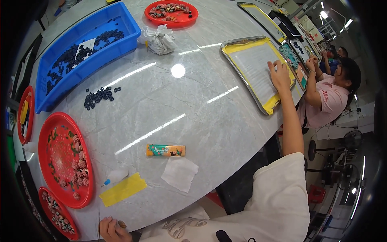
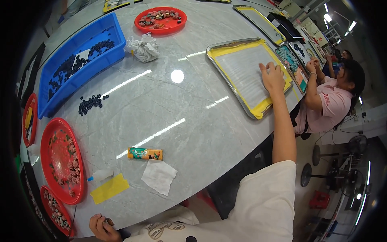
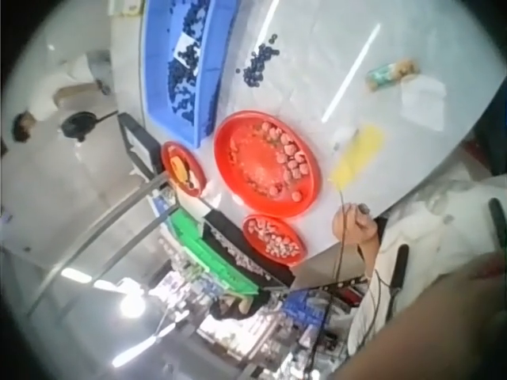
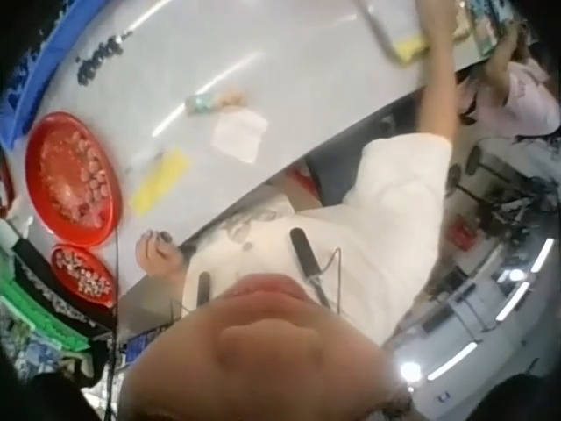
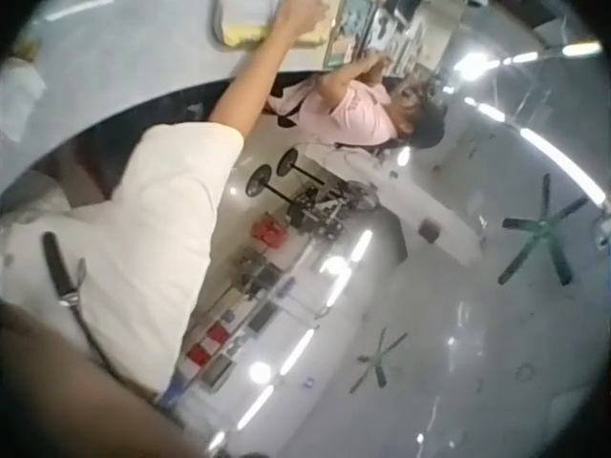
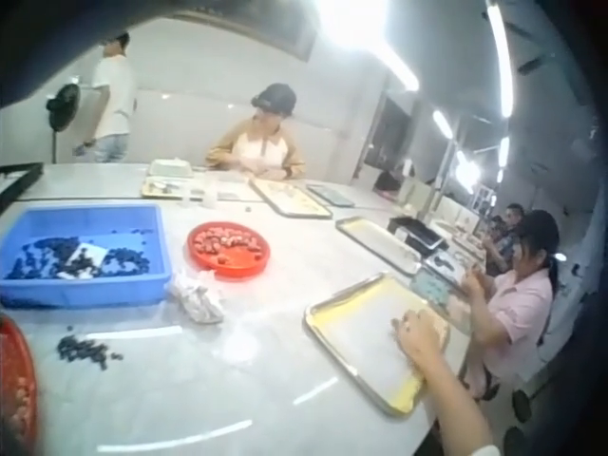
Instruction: The person assembles small figurines by applying glue from a squeeze bottle onto figurine pieces, attaching the parts together by hand, and placing the assembled figurines onto a tray.
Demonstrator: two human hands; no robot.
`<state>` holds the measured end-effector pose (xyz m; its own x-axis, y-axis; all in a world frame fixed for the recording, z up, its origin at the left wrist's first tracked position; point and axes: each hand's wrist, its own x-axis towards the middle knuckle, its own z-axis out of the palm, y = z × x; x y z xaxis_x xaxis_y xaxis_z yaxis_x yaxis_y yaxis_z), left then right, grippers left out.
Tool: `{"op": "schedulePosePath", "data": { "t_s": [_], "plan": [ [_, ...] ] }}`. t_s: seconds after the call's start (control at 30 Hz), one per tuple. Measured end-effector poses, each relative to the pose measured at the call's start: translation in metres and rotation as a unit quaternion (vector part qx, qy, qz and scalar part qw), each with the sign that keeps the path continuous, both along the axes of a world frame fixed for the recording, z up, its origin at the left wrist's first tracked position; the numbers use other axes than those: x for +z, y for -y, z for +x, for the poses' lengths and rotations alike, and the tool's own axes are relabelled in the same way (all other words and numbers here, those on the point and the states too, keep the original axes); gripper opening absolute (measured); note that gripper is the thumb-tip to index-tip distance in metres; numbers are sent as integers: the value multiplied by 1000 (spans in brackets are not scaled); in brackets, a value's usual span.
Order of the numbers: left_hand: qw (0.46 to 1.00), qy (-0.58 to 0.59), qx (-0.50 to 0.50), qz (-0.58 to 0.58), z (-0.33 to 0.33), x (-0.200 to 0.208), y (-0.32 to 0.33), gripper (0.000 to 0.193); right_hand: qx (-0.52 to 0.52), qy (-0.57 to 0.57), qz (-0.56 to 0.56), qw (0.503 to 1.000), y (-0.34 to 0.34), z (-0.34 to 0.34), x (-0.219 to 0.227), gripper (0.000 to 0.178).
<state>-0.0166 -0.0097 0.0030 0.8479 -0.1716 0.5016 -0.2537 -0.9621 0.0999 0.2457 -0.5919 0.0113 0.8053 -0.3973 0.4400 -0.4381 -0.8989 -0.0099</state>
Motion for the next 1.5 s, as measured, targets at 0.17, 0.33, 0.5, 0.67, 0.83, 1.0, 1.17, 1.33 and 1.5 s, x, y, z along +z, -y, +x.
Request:
{"op": "schedulePosePath", "data": {
  "t_s": [0.17, 0.33, 0.5, 0.67, 0.83, 1.0, 1.17, 1.33, 1.5],
  "plan": [
    [1000, -2, -14, -12, 2, 0, -1, 8, 54, -31, -17, 998, 1, -6, 1, 29],
    [1000, -4, -6, 1, 2, -1, 1, 8, 25, -40, -63, 997, 13, -18, 0, 23],
    [1000, 11, -20, 1, 1, -1, -1, 7, -44, -46, -100, 993, 23, -21, -5, 21],
    [999, 20, -16, -34, 4, -3, -1, 5, -44, -71, -30, 996, 36, -21, -5, 21],
    [996, -20, 15, -80, -11, -11, -3, 14, 13, -95, -30, 995, 12, -30, -4, 20],
    [996, -16, 7, -85, -8, -18, -4, 14, 81, -63, -69, 992, -5, -44, -6, 18],
    [999, -15, -2, -52, -13, -17, -13, 14, 79, -58, -48, 994, -15, -43, -2, 17],
    [998, -5, 11, -60, -10, -22, -10, 14, 84, -40, -1, 996, -13, -48, -3, 19],
    [998, -3, 17, -55, -12, -21, -10, 14, 101, -29, 17, 994, -27, -56, 6, 19]
  ]
}}
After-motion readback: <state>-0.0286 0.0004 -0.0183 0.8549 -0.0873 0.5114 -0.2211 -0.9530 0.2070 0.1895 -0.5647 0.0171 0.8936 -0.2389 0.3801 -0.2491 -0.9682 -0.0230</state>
